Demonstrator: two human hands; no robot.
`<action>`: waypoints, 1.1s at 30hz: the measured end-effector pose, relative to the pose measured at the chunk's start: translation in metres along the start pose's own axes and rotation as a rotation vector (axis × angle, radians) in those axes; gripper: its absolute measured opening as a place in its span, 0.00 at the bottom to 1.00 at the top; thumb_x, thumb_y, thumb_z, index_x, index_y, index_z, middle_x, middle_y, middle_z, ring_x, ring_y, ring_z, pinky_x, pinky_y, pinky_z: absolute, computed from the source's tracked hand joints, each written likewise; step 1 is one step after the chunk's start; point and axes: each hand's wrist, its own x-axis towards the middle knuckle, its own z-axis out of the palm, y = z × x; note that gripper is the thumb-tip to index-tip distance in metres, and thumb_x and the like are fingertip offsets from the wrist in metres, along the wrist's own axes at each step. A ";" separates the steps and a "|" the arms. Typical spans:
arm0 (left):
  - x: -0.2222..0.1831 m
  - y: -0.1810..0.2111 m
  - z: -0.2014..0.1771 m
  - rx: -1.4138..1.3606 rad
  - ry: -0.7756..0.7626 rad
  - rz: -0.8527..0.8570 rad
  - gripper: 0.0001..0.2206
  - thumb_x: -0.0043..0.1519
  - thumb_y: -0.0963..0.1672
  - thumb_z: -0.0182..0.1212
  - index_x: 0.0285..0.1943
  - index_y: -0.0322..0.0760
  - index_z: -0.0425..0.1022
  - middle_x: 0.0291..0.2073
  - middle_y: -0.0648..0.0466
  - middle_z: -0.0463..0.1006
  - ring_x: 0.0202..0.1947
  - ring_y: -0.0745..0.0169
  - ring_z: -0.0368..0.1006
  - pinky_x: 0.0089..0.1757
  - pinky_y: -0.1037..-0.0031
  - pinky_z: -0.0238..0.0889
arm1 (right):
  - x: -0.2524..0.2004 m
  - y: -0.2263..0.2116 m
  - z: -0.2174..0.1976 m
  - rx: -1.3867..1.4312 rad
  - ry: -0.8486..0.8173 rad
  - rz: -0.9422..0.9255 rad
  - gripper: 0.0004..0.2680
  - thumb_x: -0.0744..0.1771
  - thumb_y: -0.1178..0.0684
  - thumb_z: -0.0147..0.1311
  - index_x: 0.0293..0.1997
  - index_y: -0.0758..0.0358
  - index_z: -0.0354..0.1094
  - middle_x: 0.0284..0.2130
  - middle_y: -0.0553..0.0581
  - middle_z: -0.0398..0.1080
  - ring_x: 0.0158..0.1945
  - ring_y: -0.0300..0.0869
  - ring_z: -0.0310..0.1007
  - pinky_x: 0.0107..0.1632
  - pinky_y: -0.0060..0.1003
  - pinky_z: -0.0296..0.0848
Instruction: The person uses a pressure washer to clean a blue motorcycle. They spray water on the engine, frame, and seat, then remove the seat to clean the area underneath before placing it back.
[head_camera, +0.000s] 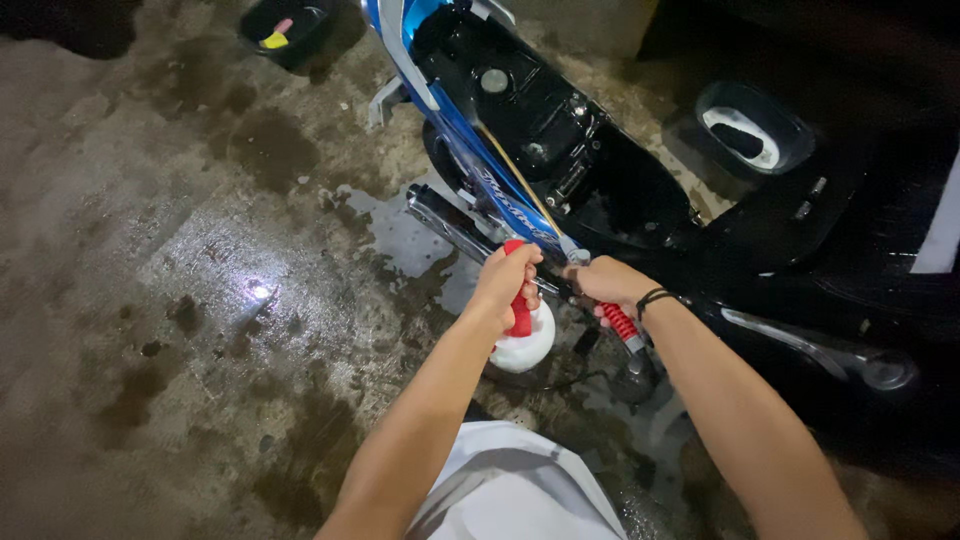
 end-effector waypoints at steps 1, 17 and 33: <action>0.000 0.001 -0.001 0.001 0.004 0.002 0.08 0.59 0.44 0.62 0.32 0.40 0.66 0.20 0.59 0.63 0.13 0.70 0.56 0.18 0.72 0.51 | -0.001 -0.005 0.002 -0.019 0.017 0.001 0.15 0.68 0.42 0.50 0.29 0.64 0.67 0.17 0.52 0.62 0.17 0.40 0.60 0.19 0.38 0.62; -0.003 0.027 -0.023 0.031 0.011 0.081 0.07 0.59 0.43 0.61 0.33 0.42 0.65 0.19 0.59 0.64 0.12 0.68 0.57 0.18 0.70 0.53 | -0.004 -0.057 0.020 0.016 0.029 -0.121 0.17 0.67 0.40 0.52 0.31 0.69 0.67 0.15 0.53 0.62 0.14 0.39 0.60 0.18 0.38 0.63; -0.010 0.036 -0.041 -0.034 0.053 0.036 0.07 0.58 0.41 0.60 0.32 0.42 0.65 0.17 0.60 0.63 0.12 0.68 0.56 0.17 0.70 0.51 | 0.022 -0.068 0.029 0.115 0.029 -0.191 0.16 0.67 0.41 0.52 0.32 0.69 0.67 0.14 0.52 0.61 0.13 0.39 0.60 0.17 0.38 0.62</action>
